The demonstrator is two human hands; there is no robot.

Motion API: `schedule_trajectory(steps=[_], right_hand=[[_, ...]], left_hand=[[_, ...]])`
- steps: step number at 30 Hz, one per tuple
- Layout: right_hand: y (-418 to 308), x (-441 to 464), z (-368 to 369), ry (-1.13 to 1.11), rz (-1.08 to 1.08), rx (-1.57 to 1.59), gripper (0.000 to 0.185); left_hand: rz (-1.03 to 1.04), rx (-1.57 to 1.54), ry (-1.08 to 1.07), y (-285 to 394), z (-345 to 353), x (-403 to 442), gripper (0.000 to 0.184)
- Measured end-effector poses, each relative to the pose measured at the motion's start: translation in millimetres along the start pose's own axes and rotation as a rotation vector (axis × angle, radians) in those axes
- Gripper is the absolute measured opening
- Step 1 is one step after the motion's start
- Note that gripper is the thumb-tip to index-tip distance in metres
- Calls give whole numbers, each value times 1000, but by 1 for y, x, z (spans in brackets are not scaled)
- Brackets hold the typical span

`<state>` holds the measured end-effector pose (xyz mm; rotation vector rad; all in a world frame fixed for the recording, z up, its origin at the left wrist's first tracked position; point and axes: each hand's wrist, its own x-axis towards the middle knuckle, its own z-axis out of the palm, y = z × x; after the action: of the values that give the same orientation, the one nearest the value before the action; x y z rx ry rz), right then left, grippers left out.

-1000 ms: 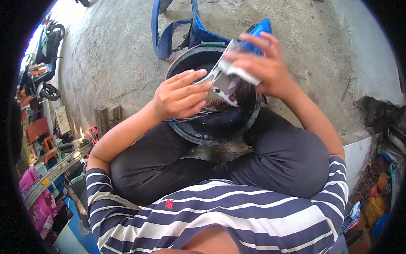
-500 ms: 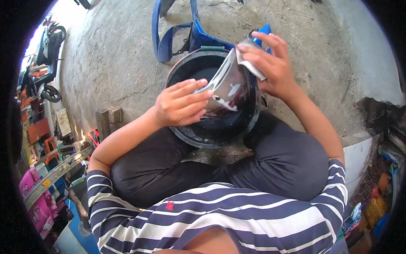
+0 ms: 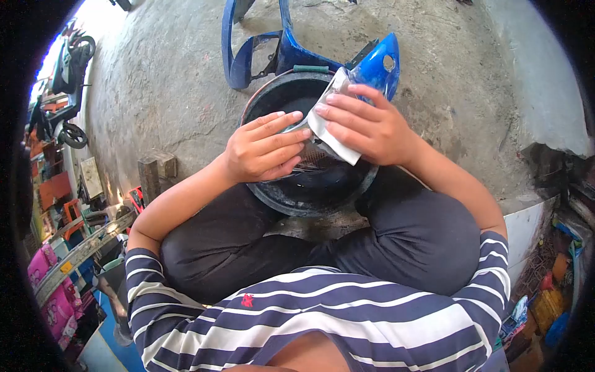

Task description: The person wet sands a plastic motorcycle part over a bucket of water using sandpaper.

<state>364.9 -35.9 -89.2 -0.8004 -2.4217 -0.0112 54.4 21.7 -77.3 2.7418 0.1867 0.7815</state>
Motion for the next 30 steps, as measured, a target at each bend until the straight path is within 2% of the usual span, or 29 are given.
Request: schedule_trajectory(steps=[4,7,9,12,13,16,19,20,21,23,24,28,30], right_hand=[[21,1,-8,150,144,-48,16],[-1,-4,4,36,-10,59,19],[16,-3,-2,40,-41,52,24],[20,-7,-1,115,79,-18,29],[12,-7,3,108,85,24,26],[9,0,0,7,-76,62,16],[36,-5,-10,151,131,-13,27],[35,-4,-12,131,130,-4,34],[20,-4,-5,125,159,-13,33],[3,1,-6,-48,-56,89,35],[2,3,-5,-46,-72,120,30],[29,6,-7,139,92,78,26],[10,7,-3,66,7,131,28]], left_hand=[[-8,15,5,1,-1,1,18],[-8,7,9,0,0,0,18],[-9,9,9,-1,1,0,18],[-6,15,10,0,-1,3,18],[-13,14,15,1,0,2,18],[-4,20,-1,-1,2,1,17],[1,57,-13,-2,0,0,16],[-3,54,-7,-1,1,-2,16],[-3,51,-4,-1,3,-3,16],[-8,34,-3,0,4,-3,15],[-9,26,-4,0,3,-2,15],[10,76,-10,-1,-3,6,16],[1,57,-9,0,-1,2,17]])
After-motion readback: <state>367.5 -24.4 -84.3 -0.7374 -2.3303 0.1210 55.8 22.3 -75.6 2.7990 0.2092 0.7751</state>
